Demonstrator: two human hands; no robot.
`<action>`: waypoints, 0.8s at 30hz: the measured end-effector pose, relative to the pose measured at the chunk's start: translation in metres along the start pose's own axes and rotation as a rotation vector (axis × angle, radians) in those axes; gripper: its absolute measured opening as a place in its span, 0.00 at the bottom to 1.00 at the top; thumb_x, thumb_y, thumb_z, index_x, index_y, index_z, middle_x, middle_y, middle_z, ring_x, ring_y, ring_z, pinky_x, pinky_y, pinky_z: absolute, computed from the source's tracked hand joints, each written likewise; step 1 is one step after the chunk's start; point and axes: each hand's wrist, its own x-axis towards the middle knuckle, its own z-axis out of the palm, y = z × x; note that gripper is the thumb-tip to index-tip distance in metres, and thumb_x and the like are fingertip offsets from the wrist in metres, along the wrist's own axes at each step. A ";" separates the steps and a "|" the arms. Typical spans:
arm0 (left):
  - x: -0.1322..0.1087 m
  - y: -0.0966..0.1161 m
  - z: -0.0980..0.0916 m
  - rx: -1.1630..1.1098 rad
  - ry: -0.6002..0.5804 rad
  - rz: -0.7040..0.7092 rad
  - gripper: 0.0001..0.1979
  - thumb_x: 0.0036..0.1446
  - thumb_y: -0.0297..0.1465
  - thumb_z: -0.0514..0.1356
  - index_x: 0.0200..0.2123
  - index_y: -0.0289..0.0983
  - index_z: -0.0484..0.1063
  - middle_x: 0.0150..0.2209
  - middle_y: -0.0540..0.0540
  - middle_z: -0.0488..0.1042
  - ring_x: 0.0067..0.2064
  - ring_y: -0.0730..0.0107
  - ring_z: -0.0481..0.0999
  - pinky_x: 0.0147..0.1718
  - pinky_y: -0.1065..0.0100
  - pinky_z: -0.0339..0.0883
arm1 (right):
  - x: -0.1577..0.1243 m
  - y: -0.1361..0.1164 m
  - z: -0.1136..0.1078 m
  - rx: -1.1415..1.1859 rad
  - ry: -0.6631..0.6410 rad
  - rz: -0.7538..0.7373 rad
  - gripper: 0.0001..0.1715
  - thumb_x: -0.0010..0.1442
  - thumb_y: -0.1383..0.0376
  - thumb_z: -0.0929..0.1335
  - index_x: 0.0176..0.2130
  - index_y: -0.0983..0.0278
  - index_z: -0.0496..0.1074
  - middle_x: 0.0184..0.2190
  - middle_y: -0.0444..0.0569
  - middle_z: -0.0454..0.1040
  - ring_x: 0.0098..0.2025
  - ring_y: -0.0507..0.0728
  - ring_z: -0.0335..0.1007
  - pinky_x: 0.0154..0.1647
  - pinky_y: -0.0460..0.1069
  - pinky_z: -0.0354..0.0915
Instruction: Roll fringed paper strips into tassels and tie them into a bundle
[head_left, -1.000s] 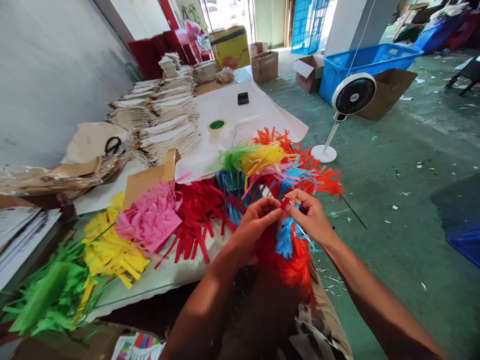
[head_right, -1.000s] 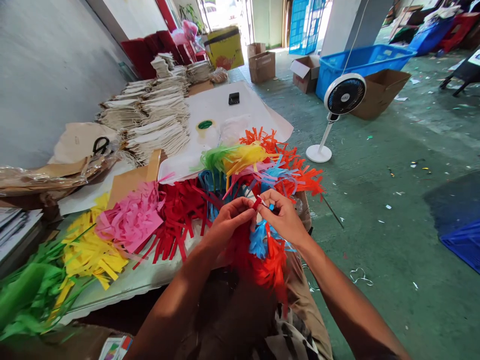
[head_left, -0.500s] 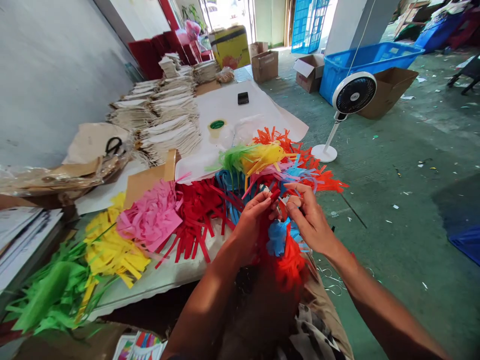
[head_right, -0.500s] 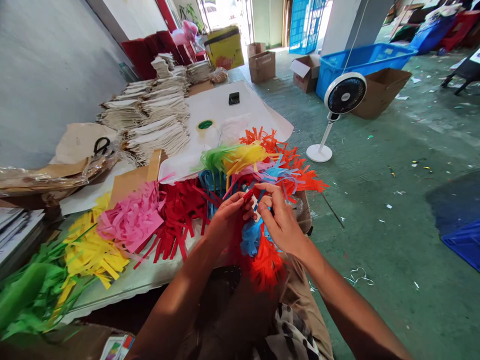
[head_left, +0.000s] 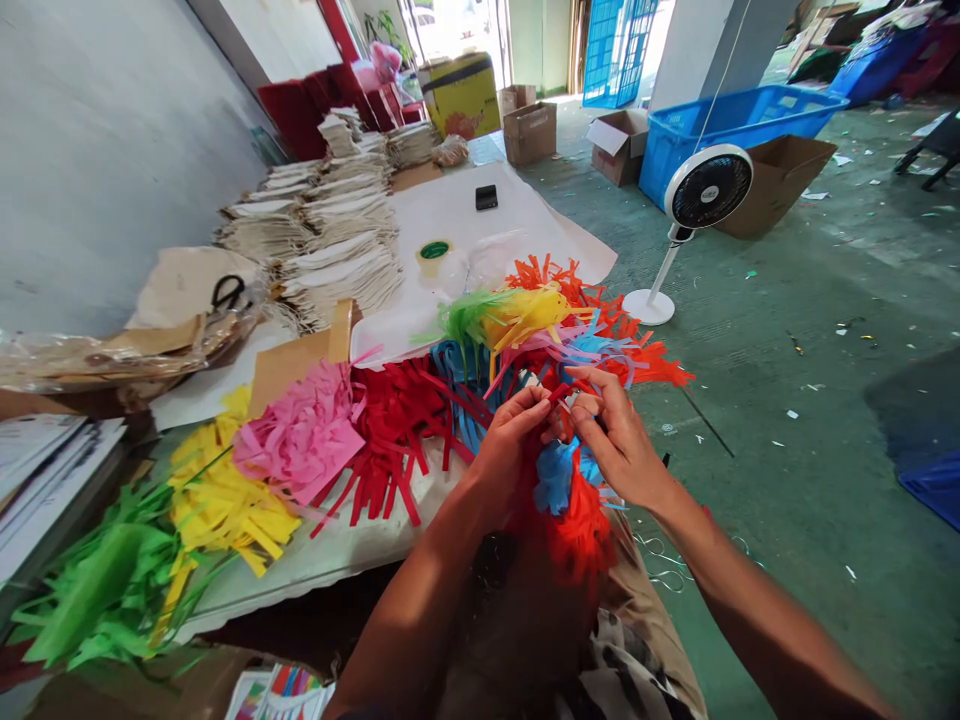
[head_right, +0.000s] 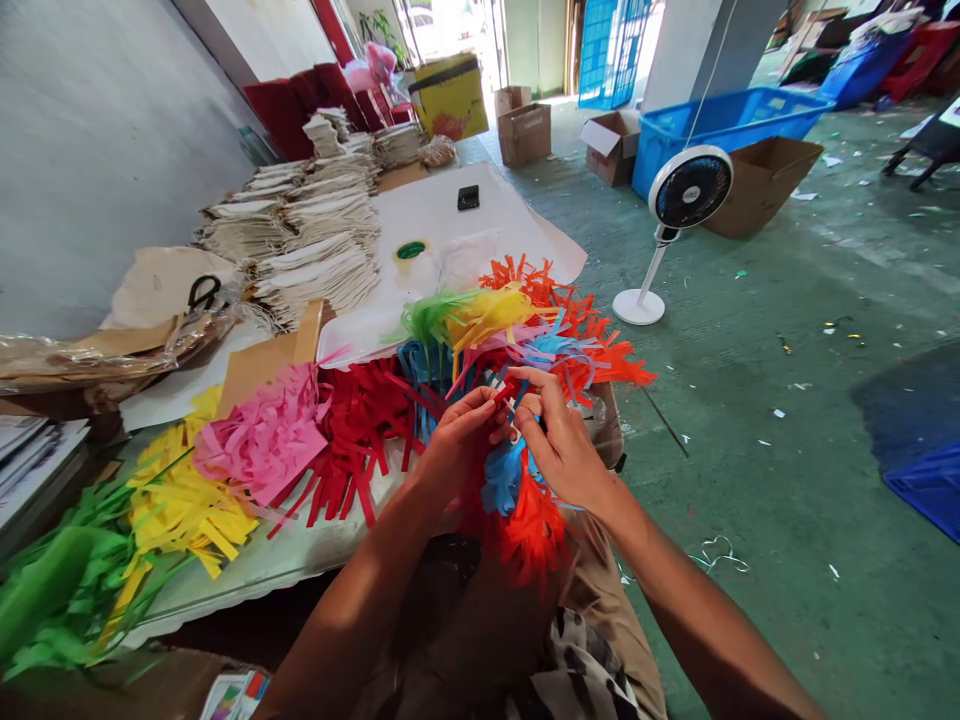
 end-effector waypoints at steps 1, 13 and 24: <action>-0.001 -0.001 0.000 0.013 0.001 0.006 0.15 0.56 0.38 0.71 0.35 0.37 0.69 0.30 0.52 0.69 0.28 0.77 0.65 0.35 0.70 0.63 | 0.000 0.000 0.000 -0.006 0.002 0.005 0.23 0.78 0.56 0.60 0.68 0.55 0.55 0.31 0.41 0.69 0.35 0.55 0.69 0.42 0.53 0.64; -0.002 -0.002 0.003 0.378 0.095 0.216 0.16 0.59 0.42 0.72 0.44 0.40 0.75 0.35 0.52 0.74 0.34 0.75 0.74 0.36 0.72 0.68 | -0.001 0.000 0.000 -0.084 0.033 0.056 0.22 0.79 0.54 0.58 0.67 0.54 0.59 0.32 0.43 0.69 0.31 0.56 0.65 0.36 0.53 0.62; -0.003 0.000 0.005 0.661 0.154 0.447 0.05 0.63 0.37 0.70 0.37 0.43 0.82 0.40 0.47 0.80 0.42 0.66 0.78 0.45 0.65 0.70 | 0.000 -0.003 -0.002 -0.079 0.039 0.052 0.22 0.78 0.53 0.59 0.65 0.54 0.61 0.30 0.43 0.69 0.31 0.57 0.65 0.36 0.53 0.62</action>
